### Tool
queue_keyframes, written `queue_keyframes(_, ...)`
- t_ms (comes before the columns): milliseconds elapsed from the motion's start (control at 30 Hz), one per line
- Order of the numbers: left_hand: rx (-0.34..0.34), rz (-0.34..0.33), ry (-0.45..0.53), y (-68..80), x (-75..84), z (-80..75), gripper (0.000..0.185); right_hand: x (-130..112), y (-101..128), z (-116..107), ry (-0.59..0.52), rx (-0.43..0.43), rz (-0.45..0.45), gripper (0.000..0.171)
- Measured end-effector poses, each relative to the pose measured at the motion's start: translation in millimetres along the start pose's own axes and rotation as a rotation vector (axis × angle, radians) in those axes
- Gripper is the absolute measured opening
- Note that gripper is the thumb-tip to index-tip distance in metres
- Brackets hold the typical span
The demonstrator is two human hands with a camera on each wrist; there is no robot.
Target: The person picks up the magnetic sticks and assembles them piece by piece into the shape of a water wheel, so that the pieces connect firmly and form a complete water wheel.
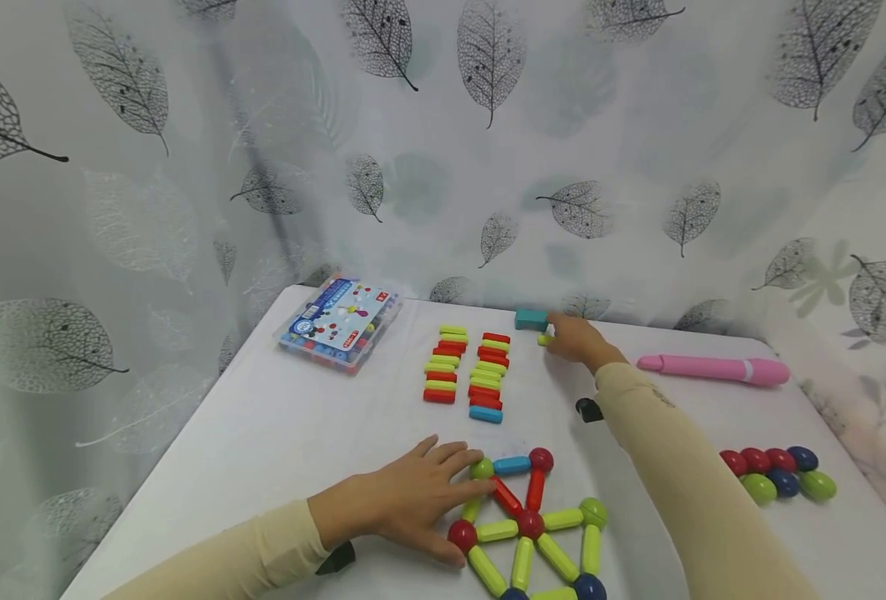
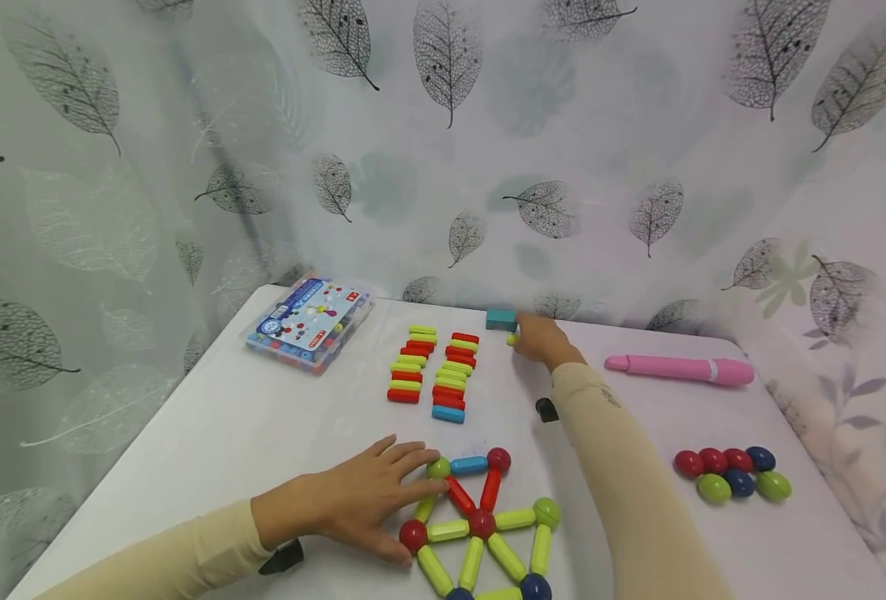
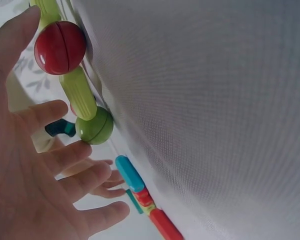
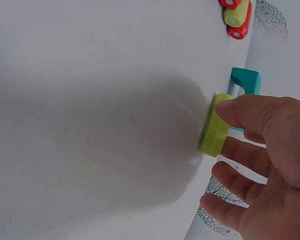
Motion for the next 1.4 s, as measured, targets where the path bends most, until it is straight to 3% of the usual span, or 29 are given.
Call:
queue_keyframes(300, 0.003, 0.005, -0.015, -2.8, 5.6, -0.5, 0.088, 5.0, 5.3, 2.0, 0.05, 0.053, -0.016, 0.035)
queue_keyframes(600, 0.01, 0.014, -0.013, -5.2, 11.0, -0.7, 0.086, 6.2, 14.1, 1.6, 0.039, 0.04, -0.016, 0.032)
queue_keyframes(667, 0.009, 0.011, -0.007, -5.5, 11.4, -1.0, 0.086, 5.6, 18.5, 0.8, -0.045, 0.04, -0.027, 0.033)
queue_keyframes(767, 0.009, 0.009, 0.001, -5.9, 11.5, -1.7, 0.086, 2.5, 31.6, 2.0, -0.265, 0.018, -0.041, 0.036)
queue_keyframes(867, 0.008, 0.002, -0.009, -6.2, 10.4, -1.6, 0.086, -1.1, 51.8, 7.4, -0.472, -0.034, -0.038, 0.041)
queue_keyframes(933, 0.01, -0.007, -0.021, -6.4, 8.9, -1.5, 0.085, -4.4, 66.6, 11.0, -0.553, -0.067, -0.041, 0.045)
queue_keyframes(1167, 0.021, -0.019, -0.016, -4.7, 5.5, -3.0, 0.084, -25.6, 116.7, 23.0, -0.69, -0.15, -0.108, 0.051)
queue_keyframes(1400, 0.034, -0.015, 0.005, -4.7, 4.4, -2.9, 0.084, -43.0, 154.1, 42.1, -0.714, -0.236, -0.158, 0.048)
Point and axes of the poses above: each hand's wrist, its own y-axis away from the middle knuckle, its own z-axis out of the palm, x = y × z, the point moved 9 cm from there along -y, towards the middle knuckle, and after that the axes turned 12 degrees about -z, right-handed, at the moved point
